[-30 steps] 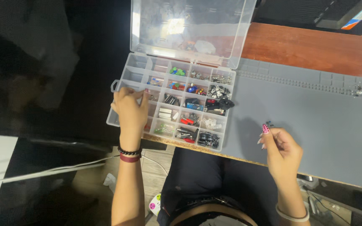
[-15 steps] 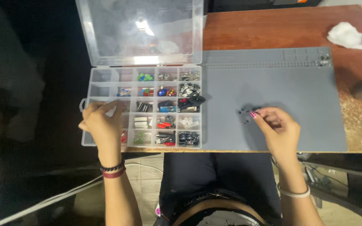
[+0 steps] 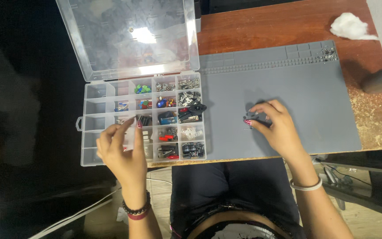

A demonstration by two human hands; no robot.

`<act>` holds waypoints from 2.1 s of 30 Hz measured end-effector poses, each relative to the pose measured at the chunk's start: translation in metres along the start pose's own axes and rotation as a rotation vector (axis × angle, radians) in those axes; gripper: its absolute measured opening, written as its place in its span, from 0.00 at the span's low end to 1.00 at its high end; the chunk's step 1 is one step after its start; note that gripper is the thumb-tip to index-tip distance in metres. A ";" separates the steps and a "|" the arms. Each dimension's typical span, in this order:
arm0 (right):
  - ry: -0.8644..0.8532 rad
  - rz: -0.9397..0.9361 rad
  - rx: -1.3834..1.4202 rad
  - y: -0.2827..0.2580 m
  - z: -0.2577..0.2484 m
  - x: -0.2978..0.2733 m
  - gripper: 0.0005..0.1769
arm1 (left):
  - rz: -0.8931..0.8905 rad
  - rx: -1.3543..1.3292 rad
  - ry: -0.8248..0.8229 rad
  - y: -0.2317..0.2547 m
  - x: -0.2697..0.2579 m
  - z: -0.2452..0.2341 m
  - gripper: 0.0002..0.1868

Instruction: The person sorts small electronic components, such as resistors and capacitors, from a pile on a gray mat into the compartments of a clear plastic organizer box. They pick up items by hand, separate them, and place them into the appropriate sections of the box.

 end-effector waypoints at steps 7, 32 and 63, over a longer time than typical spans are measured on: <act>-0.030 0.055 0.041 0.011 0.004 0.003 0.13 | 0.009 -0.102 -0.025 0.021 -0.007 0.012 0.09; -0.132 0.261 1.541 -0.062 0.094 -0.025 0.07 | 0.188 -1.037 -0.268 0.120 -0.030 0.099 0.11; 0.171 0.236 0.922 -0.008 0.027 -0.043 0.07 | -0.063 -0.078 -0.051 -0.063 0.087 0.019 0.03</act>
Point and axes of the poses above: each hand's wrist, its own x-axis towards the middle knuckle, its own z-axis out of the palm, y = z × x, the point moved 10 cm from there along x, towards the middle knuckle, and after that the axes turned 12 degrees about -y, right-handed, at the moved point
